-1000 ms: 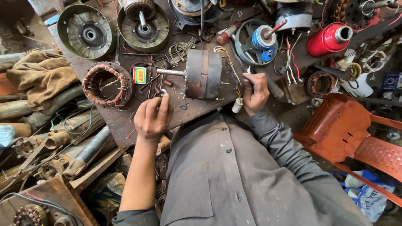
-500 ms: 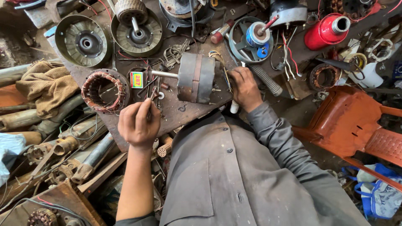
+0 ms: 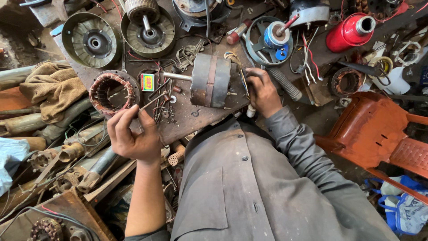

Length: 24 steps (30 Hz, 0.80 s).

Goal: The person works on a disassembled electric motor rotor, using a wrench to tighten nuts on the shaft and adjusting the internal wiring. The person manipulates the rotor and tools on a cluttered workbench filled with various motor parts and tools.

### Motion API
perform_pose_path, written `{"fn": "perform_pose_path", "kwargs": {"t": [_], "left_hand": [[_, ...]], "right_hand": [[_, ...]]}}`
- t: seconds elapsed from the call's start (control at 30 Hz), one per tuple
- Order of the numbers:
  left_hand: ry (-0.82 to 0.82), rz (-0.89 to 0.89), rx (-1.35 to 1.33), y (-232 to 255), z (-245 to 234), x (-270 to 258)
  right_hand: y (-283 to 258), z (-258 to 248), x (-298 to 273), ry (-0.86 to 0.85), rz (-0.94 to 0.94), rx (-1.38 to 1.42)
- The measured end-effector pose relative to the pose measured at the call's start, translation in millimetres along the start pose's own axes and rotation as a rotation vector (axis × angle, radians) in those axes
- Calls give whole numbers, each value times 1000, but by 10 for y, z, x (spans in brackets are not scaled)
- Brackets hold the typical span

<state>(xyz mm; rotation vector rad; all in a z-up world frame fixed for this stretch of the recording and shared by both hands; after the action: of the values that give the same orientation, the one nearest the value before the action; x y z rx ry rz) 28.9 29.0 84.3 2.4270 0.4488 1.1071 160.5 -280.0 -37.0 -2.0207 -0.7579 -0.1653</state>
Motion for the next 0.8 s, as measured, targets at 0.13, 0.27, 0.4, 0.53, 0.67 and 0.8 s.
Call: {"fn": "perform_pose_path", "kwargs": {"t": [0.13, 0.27, 0.4, 0.53, 0.67, 0.8], "left_hand": [[45, -113, -99, -16, -53, 8], [54, -256, -333, 53, -17, -42], [-36, -160, -412, 449, 124, -1], [-251, 64, -423, 1071, 327, 50], [-522, 125, -600, 1469, 626, 54], [-752, 72, -725, 1506, 944, 45]], "right_hand": [[-144, -162, 17, 77, 60, 129], [-336, -333, 60, 153, -20, 162], [-612, -542, 99, 260, -43, 141], [-1225, -826, 158, 274, -167, 31], [-1638, -843, 299, -39, -315, -106], [-1331, -877, 278, 15, -8, 51]]}}
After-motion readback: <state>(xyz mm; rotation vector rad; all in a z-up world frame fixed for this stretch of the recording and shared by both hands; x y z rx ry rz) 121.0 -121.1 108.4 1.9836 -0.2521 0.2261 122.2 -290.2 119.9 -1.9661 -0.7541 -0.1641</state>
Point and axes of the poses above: each hand's wrist, its own x-axis towards the middle knuckle, its own z-axis out of the palm, y = z × x, the point moved 8 cm from there along x, towards the middle knuckle, and after that the axes turned 14 degrees about x, right-handed, at the moved point
